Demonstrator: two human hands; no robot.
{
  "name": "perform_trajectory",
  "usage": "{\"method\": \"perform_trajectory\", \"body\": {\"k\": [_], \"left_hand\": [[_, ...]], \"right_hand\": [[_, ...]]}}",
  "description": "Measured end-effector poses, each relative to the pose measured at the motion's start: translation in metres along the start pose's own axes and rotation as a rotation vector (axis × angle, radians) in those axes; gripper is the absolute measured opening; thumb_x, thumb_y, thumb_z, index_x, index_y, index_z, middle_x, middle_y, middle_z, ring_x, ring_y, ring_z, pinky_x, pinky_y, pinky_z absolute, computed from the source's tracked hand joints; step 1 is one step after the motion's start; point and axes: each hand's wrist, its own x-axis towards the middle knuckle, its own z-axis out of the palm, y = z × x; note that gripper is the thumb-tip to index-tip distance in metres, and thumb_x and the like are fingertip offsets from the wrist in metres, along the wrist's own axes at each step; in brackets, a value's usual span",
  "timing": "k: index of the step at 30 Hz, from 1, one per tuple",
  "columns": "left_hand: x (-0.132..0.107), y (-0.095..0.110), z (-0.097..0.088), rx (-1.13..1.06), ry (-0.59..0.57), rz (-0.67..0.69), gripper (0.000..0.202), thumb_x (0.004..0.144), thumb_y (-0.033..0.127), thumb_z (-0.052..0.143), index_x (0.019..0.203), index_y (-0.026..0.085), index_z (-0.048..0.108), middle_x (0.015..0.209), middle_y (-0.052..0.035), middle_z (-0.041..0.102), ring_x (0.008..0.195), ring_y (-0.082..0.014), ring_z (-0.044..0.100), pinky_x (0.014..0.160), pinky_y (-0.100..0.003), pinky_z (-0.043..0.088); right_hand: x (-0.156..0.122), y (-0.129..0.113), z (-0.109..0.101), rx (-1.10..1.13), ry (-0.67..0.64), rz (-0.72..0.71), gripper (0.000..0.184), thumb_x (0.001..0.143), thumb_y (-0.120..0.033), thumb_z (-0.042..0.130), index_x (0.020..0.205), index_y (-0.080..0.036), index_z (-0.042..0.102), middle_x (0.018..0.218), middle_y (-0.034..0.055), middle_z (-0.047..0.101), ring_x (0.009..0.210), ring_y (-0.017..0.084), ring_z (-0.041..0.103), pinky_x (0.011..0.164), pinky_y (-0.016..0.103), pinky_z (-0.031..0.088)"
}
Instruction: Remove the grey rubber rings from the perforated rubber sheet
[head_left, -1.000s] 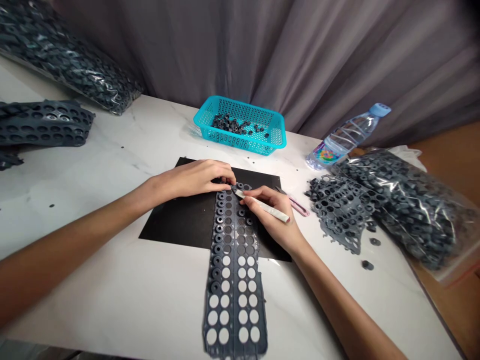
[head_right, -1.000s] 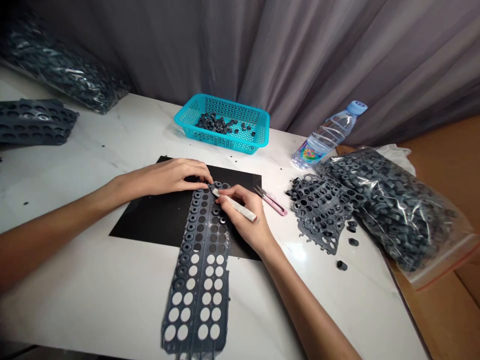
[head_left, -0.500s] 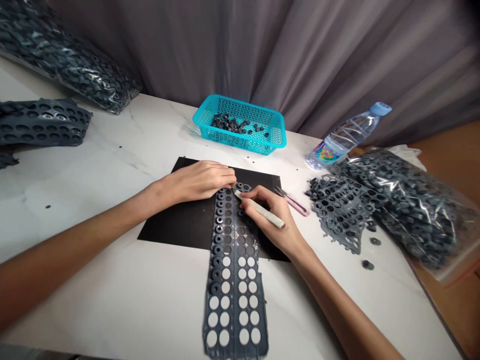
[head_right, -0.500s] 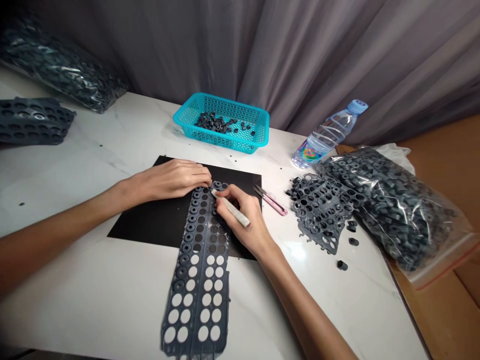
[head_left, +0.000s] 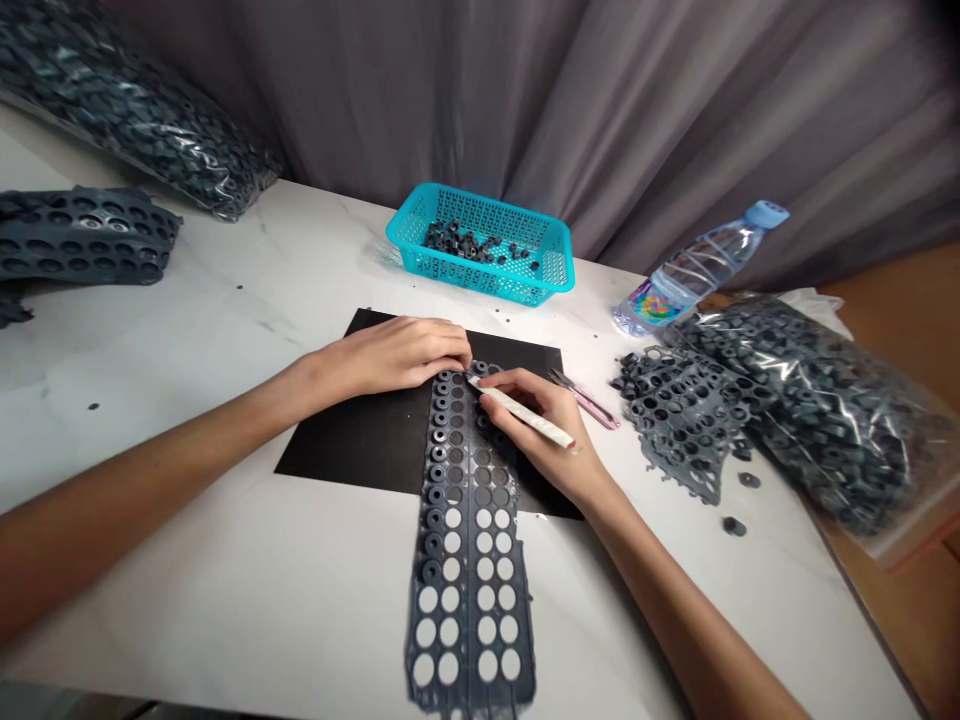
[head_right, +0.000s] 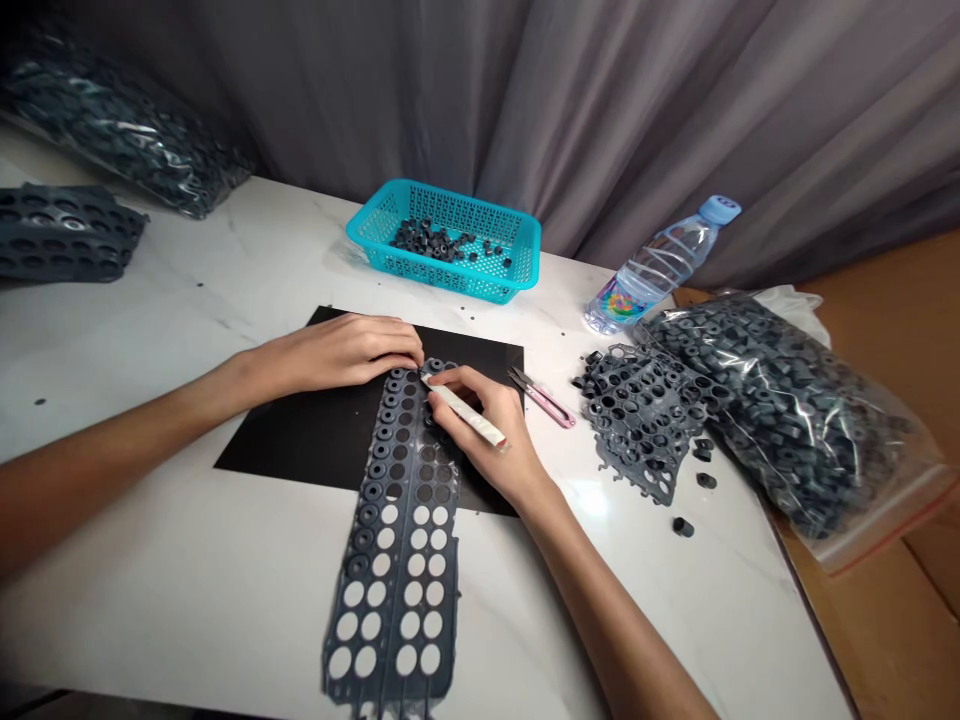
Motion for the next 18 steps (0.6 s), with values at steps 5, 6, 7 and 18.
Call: {"method": "perform_trajectory", "body": {"k": [5, 6, 7, 18], "left_hand": [[0.0008, 0.0037, -0.0018, -0.022, 0.007, -0.024, 0.024, 0.113, 0.023, 0.050, 0.110, 0.020, 0.074, 0.115, -0.0076, 0.077, 0.109, -0.0224, 0.073, 0.099, -0.033, 0.051], [0.0009, 0.0043, -0.0020, -0.024, 0.006, -0.028, 0.024, 0.113, 0.023, 0.051, 0.110, 0.020, 0.074, 0.114, -0.0075, 0.077, 0.109, -0.0223, 0.073, 0.099, -0.033, 0.051], [0.0011, 0.0048, -0.0021, -0.025, 0.006, -0.030, 0.024, 0.113, 0.023, 0.051, 0.110, 0.020, 0.075, 0.114, -0.0075, 0.077, 0.108, -0.0223, 0.073, 0.098, -0.033, 0.051], [0.0013, 0.0080, 0.0019, -0.039, 0.046, -0.073, 0.023, 0.111, 0.023, 0.053, 0.106, 0.020, 0.075, 0.109, -0.0078, 0.078, 0.101, -0.0229, 0.073, 0.094, -0.035, 0.054]], "right_hand": [[0.0002, -0.0042, -0.0011, -0.018, -0.007, -0.008, 0.021, 0.105, -0.038, 0.071, 0.114, -0.020, 0.078, 0.105, 0.0046, 0.079, 0.087, 0.021, 0.069, 0.075, 0.032, 0.050], [0.0002, -0.0046, -0.0013, -0.019, -0.008, -0.010, 0.021, 0.105, -0.037, 0.071, 0.114, -0.020, 0.078, 0.105, 0.0047, 0.079, 0.087, 0.021, 0.069, 0.075, 0.032, 0.050], [0.0004, -0.0049, -0.0013, -0.018, -0.009, -0.011, 0.021, 0.105, -0.037, 0.070, 0.113, -0.020, 0.078, 0.105, 0.0048, 0.079, 0.086, 0.021, 0.069, 0.075, 0.032, 0.050], [0.0023, -0.0070, -0.0004, 0.004, -0.012, 0.006, 0.021, 0.103, -0.039, 0.071, 0.110, -0.020, 0.079, 0.102, 0.0058, 0.080, 0.085, 0.022, 0.069, 0.074, 0.033, 0.051]]}}
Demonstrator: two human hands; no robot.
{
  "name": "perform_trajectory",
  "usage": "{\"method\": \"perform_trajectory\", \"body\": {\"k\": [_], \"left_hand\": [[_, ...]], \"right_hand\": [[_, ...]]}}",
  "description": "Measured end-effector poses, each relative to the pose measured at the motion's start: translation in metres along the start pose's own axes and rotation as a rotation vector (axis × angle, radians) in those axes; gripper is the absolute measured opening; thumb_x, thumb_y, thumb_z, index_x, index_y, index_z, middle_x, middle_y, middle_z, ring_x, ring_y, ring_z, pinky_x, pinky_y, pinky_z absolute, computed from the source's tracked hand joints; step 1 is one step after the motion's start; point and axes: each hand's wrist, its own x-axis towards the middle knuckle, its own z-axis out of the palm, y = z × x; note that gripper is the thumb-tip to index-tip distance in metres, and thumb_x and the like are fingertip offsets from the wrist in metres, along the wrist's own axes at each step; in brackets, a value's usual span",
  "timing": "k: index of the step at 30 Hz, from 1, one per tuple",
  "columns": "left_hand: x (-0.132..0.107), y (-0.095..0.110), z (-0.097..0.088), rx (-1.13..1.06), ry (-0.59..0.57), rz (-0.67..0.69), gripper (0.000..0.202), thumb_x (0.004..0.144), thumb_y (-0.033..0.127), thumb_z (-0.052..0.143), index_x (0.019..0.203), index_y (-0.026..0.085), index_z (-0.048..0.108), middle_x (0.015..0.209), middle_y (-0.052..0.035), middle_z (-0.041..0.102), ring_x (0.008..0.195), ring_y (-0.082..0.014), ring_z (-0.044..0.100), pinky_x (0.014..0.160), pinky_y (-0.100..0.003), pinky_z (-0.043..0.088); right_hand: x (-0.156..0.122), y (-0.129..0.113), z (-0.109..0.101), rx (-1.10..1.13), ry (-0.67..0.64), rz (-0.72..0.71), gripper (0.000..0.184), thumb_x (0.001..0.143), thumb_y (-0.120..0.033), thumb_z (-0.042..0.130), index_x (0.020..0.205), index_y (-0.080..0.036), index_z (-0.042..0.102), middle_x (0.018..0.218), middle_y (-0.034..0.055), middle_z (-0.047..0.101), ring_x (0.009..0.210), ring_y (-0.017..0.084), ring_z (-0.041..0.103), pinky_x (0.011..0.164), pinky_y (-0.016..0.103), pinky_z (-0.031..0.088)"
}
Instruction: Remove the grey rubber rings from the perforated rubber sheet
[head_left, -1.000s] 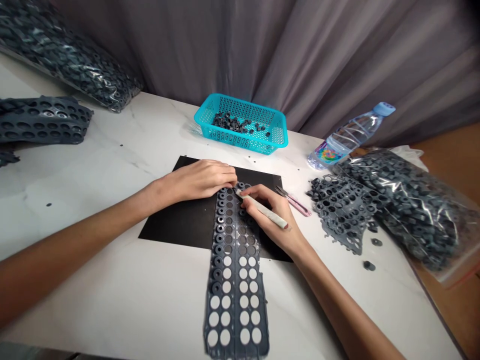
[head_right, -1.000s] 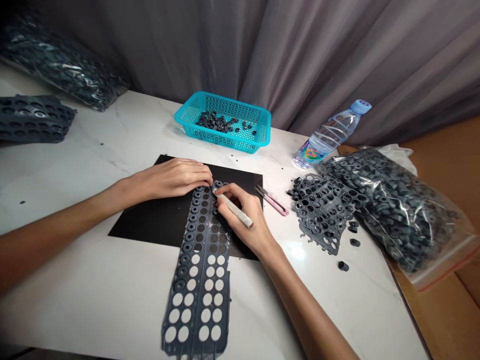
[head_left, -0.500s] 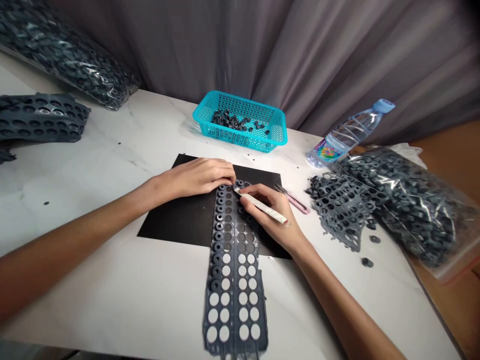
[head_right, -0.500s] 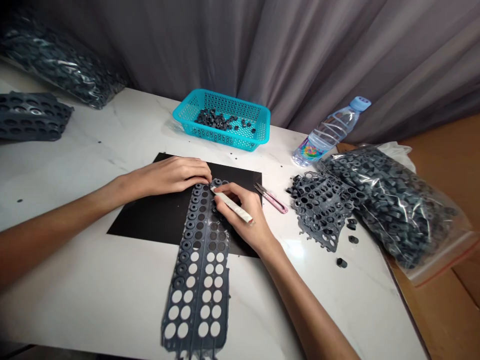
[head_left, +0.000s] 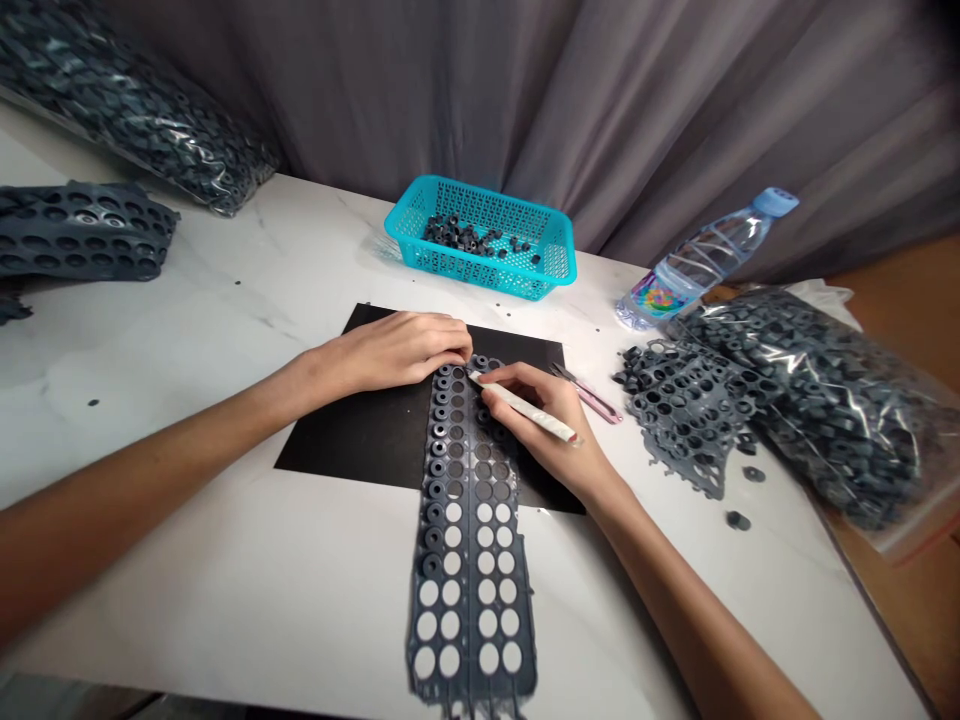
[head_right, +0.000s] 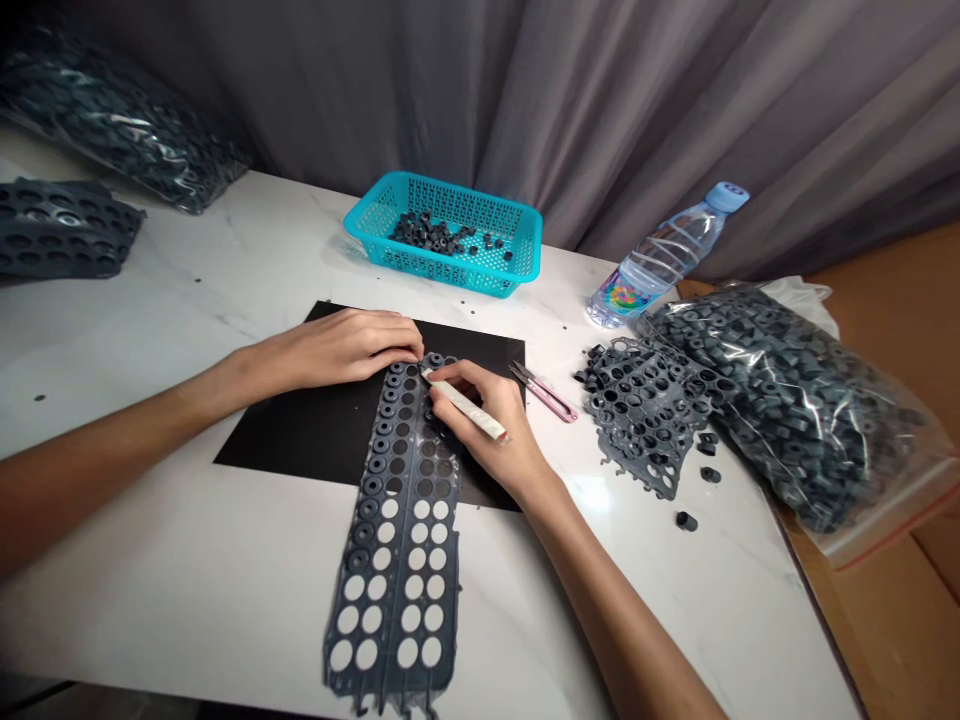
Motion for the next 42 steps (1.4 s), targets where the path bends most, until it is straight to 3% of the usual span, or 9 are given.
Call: {"method": "perform_trajectory", "body": {"k": [4, 6, 13, 20, 26, 42], "left_hand": [[0.002, 0.005, 0.013, -0.193, 0.265, -0.247, 0.018, 0.106, 0.029, 0.062, 0.101, 0.017, 0.075, 0.106, -0.0075, 0.080, 0.095, -0.0207, 0.075, 0.089, -0.033, 0.059], [0.003, 0.004, 0.016, -0.277, 0.314, -0.320, 0.018, 0.103, 0.032, 0.067, 0.098, 0.017, 0.076, 0.103, -0.0064, 0.081, 0.092, -0.0197, 0.076, 0.088, -0.031, 0.059], [0.001, -0.012, 0.000, -0.243, 0.089, -0.167, 0.021, 0.106, 0.037, 0.067, 0.107, 0.020, 0.079, 0.111, -0.0052, 0.082, 0.101, -0.0201, 0.075, 0.096, -0.032, 0.054], [0.000, -0.013, -0.003, -0.177, -0.018, -0.080, 0.022, 0.111, 0.036, 0.061, 0.111, 0.021, 0.077, 0.116, -0.0063, 0.077, 0.106, -0.0207, 0.073, 0.097, -0.031, 0.053], [0.001, -0.008, -0.006, -0.147, -0.040, -0.008, 0.022, 0.112, 0.033, 0.058, 0.112, 0.022, 0.077, 0.114, -0.0068, 0.076, 0.109, -0.0225, 0.071, 0.099, -0.033, 0.051], [0.002, -0.011, -0.007, -0.188, -0.020, -0.078, 0.022, 0.110, 0.034, 0.061, 0.109, 0.021, 0.079, 0.112, -0.0056, 0.080, 0.101, -0.0202, 0.075, 0.092, -0.029, 0.054]], "right_hand": [[0.000, 0.002, 0.000, -0.023, -0.001, 0.009, 0.023, 0.104, -0.039, 0.070, 0.111, -0.019, 0.079, 0.101, 0.0057, 0.079, 0.085, 0.022, 0.069, 0.074, 0.033, 0.050], [0.000, 0.003, 0.000, -0.028, -0.009, 0.006, 0.023, 0.105, -0.039, 0.069, 0.111, -0.019, 0.078, 0.100, 0.0050, 0.078, 0.084, 0.021, 0.068, 0.074, 0.032, 0.050], [-0.002, 0.011, -0.002, 0.167, 0.083, 0.009, 0.021, 0.101, -0.038, 0.075, 0.112, -0.021, 0.074, 0.107, 0.0064, 0.078, 0.089, 0.020, 0.071, 0.078, 0.031, 0.055], [-0.001, 0.010, -0.002, 0.183, 0.171, 0.022, 0.024, 0.100, -0.044, 0.076, 0.097, -0.021, 0.069, 0.091, 0.0048, 0.072, 0.077, 0.018, 0.066, 0.064, 0.028, 0.052], [0.003, 0.005, 0.006, 0.188, 0.156, 0.077, 0.026, 0.099, -0.042, 0.076, 0.111, -0.020, 0.073, 0.088, 0.0044, 0.075, 0.073, 0.018, 0.067, 0.062, 0.028, 0.052], [0.009, 0.010, 0.017, 0.266, 0.169, 0.122, 0.033, 0.094, -0.050, 0.084, 0.095, -0.019, 0.073, 0.087, 0.0061, 0.079, 0.072, 0.018, 0.069, 0.058, 0.026, 0.048]]}}
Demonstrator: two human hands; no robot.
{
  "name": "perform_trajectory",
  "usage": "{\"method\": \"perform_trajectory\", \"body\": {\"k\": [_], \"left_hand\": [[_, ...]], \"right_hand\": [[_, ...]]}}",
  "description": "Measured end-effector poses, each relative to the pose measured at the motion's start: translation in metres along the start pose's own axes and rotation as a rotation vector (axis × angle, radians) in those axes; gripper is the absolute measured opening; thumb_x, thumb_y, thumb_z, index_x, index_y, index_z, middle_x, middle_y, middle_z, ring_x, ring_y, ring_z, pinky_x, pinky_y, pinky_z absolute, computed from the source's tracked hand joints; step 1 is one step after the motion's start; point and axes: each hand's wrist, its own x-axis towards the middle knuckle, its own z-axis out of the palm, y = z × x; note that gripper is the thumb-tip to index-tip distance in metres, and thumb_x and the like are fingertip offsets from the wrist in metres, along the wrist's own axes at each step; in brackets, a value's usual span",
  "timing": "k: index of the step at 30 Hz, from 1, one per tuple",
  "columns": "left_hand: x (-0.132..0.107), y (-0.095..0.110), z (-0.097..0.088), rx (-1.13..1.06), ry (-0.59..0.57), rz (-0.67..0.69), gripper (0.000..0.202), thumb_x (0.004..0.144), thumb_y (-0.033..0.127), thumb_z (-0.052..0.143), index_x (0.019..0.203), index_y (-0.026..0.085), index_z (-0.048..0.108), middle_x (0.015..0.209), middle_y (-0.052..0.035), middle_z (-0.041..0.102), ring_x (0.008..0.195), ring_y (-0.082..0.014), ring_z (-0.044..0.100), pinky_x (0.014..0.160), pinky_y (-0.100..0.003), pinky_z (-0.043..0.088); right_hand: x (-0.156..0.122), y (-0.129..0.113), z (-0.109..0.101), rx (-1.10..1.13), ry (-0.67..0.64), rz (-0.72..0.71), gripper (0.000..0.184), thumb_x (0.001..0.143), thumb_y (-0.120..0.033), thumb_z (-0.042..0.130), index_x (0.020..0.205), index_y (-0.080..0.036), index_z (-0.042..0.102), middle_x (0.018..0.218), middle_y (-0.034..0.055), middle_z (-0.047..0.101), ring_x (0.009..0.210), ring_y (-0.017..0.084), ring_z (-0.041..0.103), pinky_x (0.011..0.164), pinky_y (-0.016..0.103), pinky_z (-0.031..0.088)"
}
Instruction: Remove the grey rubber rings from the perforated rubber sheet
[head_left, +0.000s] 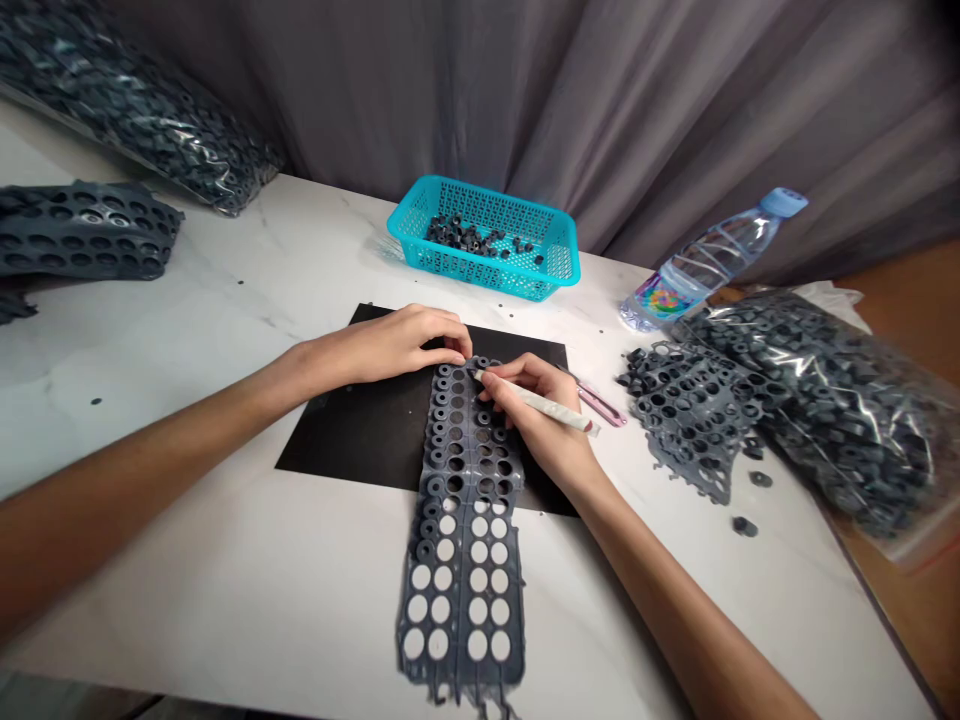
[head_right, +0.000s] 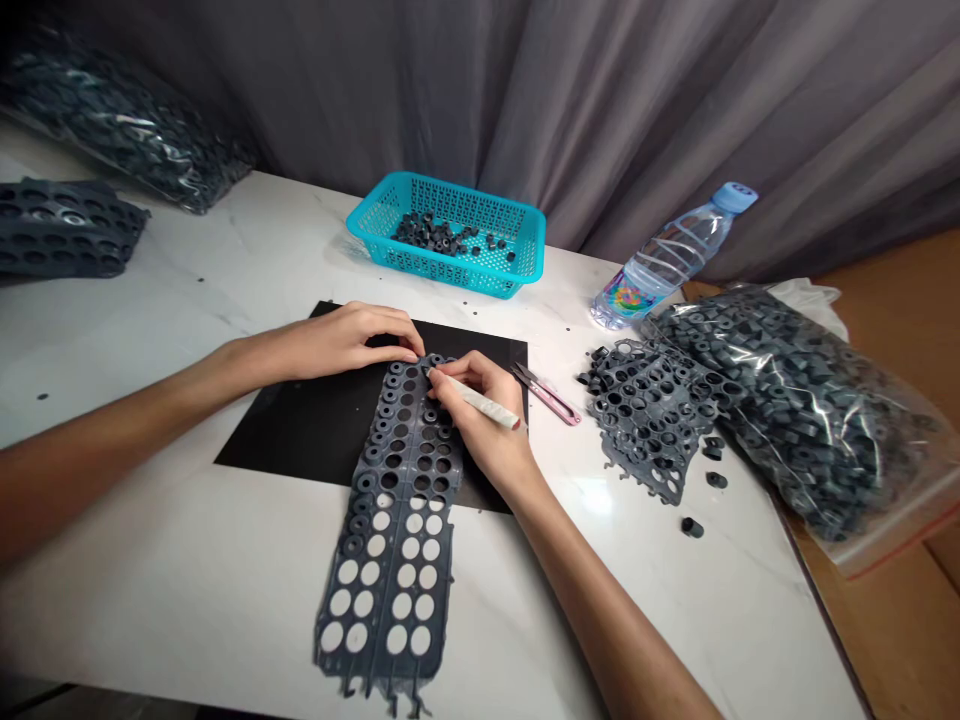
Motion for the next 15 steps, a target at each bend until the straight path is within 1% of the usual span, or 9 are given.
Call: {"method": "perform_trajectory", "body": {"k": [4, 15], "left_hand": [[0.0001, 0.0000, -0.0002, -0.001, 0.001, -0.001, 0.022, 0.110, 0.034, 0.061, 0.109, 0.021, 0.079, 0.111, -0.0053, 0.080, 0.100, -0.0201, 0.075, 0.090, -0.028, 0.054], [-0.0001, -0.0007, 0.0000, -0.015, 0.004, -0.002, 0.023, 0.110, 0.034, 0.061, 0.110, 0.022, 0.080, 0.112, -0.0052, 0.081, 0.101, -0.0202, 0.075, 0.092, -0.029, 0.053]], "right_hand": [[0.0014, 0.0003, 0.0007, 0.013, 0.016, 0.012, 0.034, 0.093, -0.051, 0.084, 0.092, -0.020, 0.071, 0.084, 0.0060, 0.079, 0.069, 0.018, 0.067, 0.055, 0.026, 0.047], [0.0033, 0.0028, 0.0020, -0.017, -0.008, 0.008, 0.031, 0.096, -0.048, 0.081, 0.093, -0.020, 0.070, 0.087, 0.0058, 0.080, 0.071, 0.017, 0.068, 0.060, 0.026, 0.048]]}}
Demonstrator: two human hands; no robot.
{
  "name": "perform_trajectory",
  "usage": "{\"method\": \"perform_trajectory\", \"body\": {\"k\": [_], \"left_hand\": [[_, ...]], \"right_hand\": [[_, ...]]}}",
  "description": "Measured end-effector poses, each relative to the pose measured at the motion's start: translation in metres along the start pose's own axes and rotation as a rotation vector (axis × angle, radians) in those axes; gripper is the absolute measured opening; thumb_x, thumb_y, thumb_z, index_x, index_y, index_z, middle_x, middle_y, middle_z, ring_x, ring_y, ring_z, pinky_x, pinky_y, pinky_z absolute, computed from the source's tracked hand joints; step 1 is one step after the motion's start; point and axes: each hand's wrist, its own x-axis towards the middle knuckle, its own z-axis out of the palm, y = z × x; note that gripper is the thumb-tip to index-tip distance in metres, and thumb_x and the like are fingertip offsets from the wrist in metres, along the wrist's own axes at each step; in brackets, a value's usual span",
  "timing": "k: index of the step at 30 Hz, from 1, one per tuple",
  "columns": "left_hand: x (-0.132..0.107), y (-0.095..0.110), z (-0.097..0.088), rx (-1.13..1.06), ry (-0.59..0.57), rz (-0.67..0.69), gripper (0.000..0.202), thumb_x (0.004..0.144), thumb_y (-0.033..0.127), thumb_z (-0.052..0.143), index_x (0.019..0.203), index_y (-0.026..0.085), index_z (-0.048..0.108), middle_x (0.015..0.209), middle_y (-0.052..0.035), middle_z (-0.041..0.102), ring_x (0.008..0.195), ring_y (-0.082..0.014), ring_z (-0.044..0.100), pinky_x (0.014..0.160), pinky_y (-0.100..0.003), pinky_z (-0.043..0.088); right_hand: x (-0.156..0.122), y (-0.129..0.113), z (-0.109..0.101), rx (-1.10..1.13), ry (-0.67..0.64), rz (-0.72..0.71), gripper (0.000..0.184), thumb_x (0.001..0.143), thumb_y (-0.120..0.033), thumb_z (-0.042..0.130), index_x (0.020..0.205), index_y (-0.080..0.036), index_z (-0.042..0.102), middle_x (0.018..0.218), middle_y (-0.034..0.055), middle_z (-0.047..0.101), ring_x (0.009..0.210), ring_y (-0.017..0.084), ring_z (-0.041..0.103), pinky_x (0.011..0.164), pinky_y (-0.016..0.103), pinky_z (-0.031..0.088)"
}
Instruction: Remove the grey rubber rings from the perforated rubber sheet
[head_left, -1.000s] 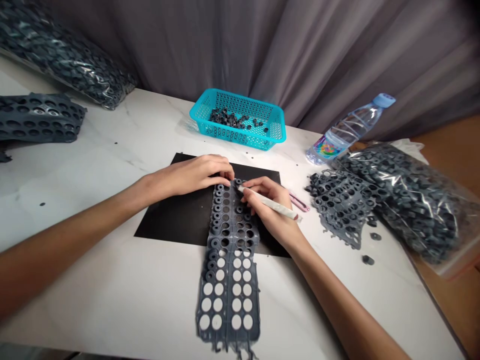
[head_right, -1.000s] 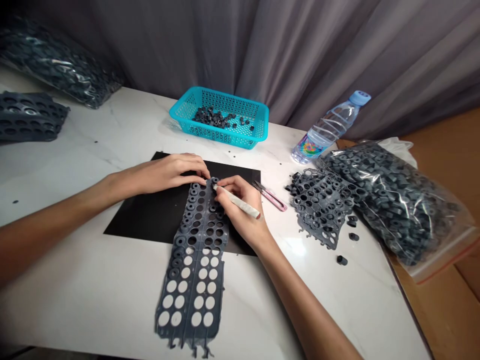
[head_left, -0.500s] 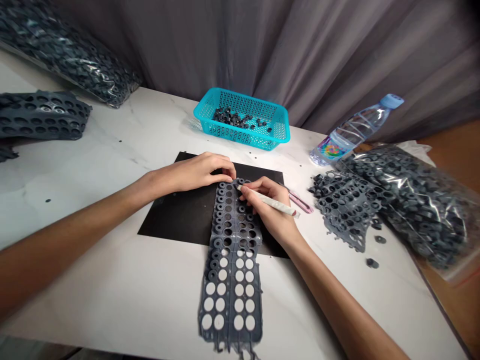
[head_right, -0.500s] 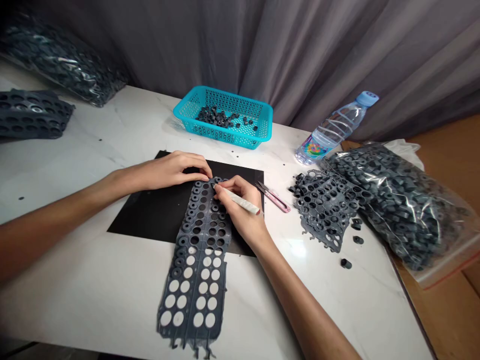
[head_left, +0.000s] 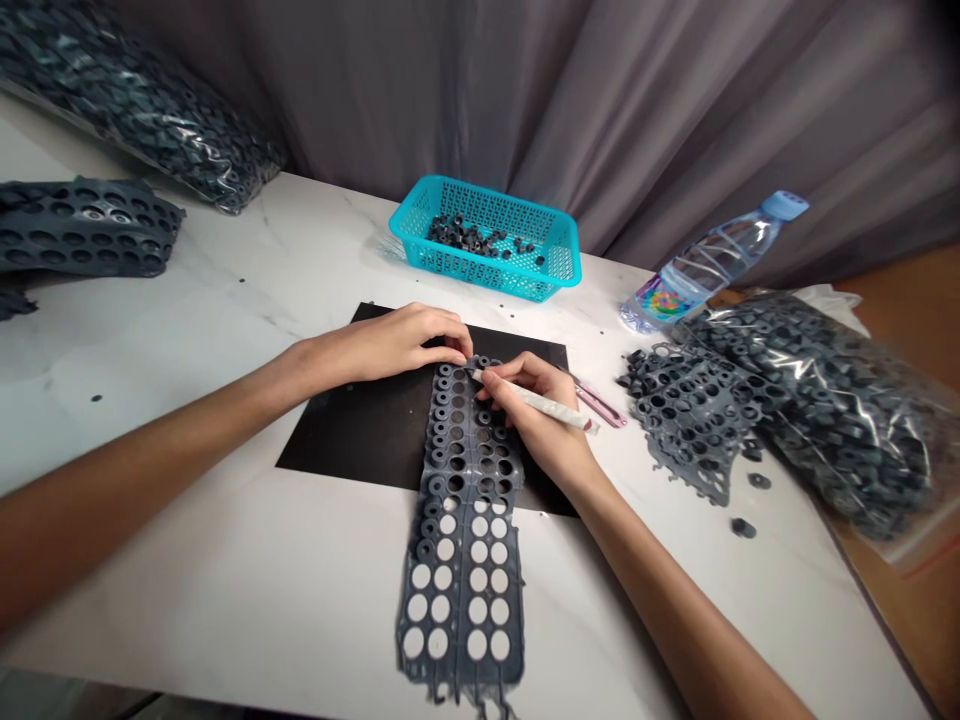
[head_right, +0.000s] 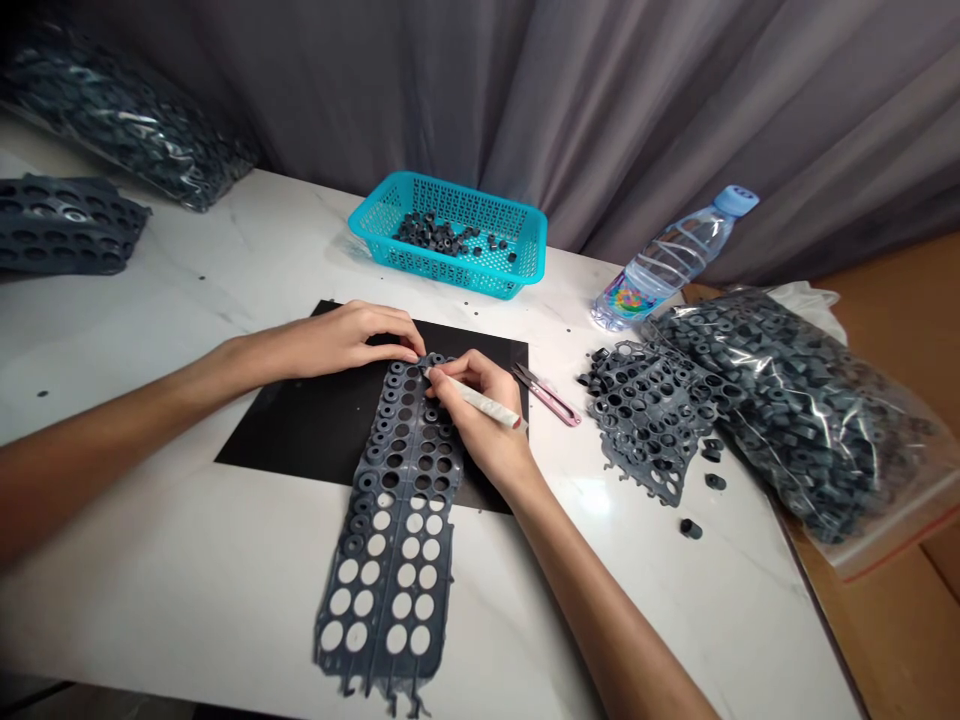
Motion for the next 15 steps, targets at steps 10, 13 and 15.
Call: {"method": "perform_trajectory", "body": {"k": [10, 13, 15], "left_hand": [[-0.0003, 0.0009, -0.0002, -0.028, -0.008, -0.016, 0.021, 0.109, 0.034, 0.062, 0.109, 0.022, 0.080, 0.112, -0.0043, 0.080, 0.101, -0.0200, 0.074, 0.093, -0.029, 0.052], [-0.0007, 0.0001, -0.0001, -0.025, -0.015, -0.018, 0.020, 0.109, 0.033, 0.062, 0.109, 0.022, 0.079, 0.113, -0.0045, 0.080, 0.103, -0.0206, 0.074, 0.094, -0.030, 0.051], [-0.0009, -0.0002, 0.0004, -0.026, -0.017, -0.018, 0.020, 0.109, 0.033, 0.062, 0.109, 0.023, 0.079, 0.114, -0.0047, 0.080, 0.104, -0.0209, 0.074, 0.094, -0.030, 0.051]], "right_hand": [[0.0001, -0.0018, 0.0002, 0.001, -0.005, -0.008, 0.030, 0.098, -0.047, 0.079, 0.094, -0.019, 0.070, 0.087, 0.0051, 0.079, 0.072, 0.017, 0.068, 0.063, 0.026, 0.049], [-0.0005, -0.0008, 0.0004, -0.005, -0.007, -0.015, 0.029, 0.098, -0.047, 0.080, 0.094, -0.020, 0.070, 0.088, 0.0050, 0.079, 0.074, 0.017, 0.070, 0.064, 0.026, 0.049], [-0.0009, 0.0000, 0.0004, -0.017, -0.013, -0.026, 0.027, 0.099, -0.045, 0.078, 0.095, -0.020, 0.070, 0.090, 0.0052, 0.080, 0.076, 0.018, 0.071, 0.065, 0.026, 0.050]]}}
